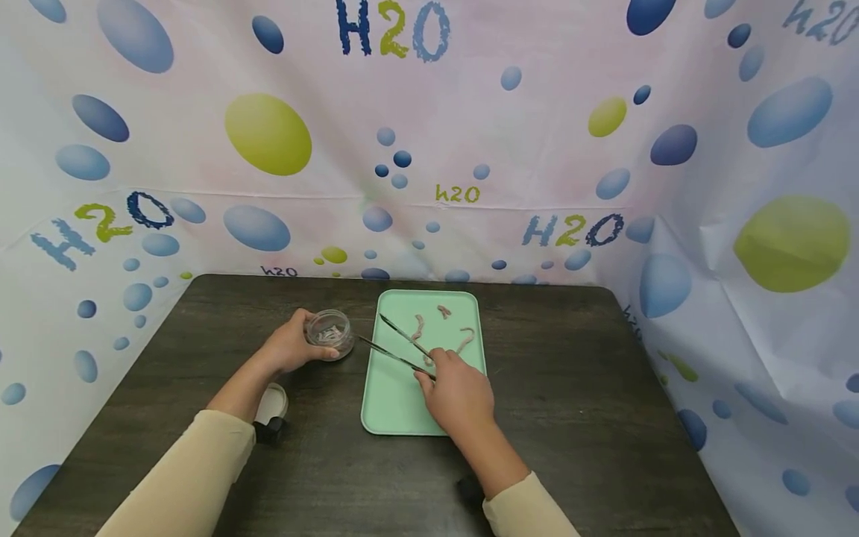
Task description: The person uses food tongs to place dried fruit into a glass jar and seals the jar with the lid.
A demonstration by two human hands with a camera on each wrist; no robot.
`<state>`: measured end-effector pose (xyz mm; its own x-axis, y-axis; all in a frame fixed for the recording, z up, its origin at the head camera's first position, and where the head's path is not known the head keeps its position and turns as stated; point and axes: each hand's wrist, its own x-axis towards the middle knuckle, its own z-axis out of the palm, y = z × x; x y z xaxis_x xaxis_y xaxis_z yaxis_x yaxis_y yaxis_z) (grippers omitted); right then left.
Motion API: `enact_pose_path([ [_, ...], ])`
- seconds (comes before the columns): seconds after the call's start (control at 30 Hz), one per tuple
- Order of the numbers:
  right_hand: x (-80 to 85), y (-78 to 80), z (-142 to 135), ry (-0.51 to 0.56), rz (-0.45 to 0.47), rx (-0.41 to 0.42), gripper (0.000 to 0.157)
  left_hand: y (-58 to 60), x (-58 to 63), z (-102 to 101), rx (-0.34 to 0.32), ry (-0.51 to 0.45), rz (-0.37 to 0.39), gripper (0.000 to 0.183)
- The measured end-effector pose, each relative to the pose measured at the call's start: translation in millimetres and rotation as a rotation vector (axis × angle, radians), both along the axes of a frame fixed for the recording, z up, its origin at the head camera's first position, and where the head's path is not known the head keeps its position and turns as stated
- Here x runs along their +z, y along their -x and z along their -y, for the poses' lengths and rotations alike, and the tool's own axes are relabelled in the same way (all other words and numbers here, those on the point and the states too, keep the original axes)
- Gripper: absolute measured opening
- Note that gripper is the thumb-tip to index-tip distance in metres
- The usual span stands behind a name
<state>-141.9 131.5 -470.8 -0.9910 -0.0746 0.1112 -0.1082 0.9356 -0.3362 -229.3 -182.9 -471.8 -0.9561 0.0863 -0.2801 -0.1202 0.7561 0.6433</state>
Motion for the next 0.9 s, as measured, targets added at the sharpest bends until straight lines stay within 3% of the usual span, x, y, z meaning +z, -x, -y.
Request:
enact_pose_path([
  [0.4, 0.9, -16.2, -35.0, 0.061, 0.021, -0.087, 0.046, -0.8, 1.1, 0.6, -0.006, -0.007, 0.003, 0.094],
  [0.9, -6.1, -37.4, -78.4, 0.015, 0.122, -0.168, 0.054, 1.4, -1.0, 2.0, -0.014, -0.015, -0.002, 0.096],
])
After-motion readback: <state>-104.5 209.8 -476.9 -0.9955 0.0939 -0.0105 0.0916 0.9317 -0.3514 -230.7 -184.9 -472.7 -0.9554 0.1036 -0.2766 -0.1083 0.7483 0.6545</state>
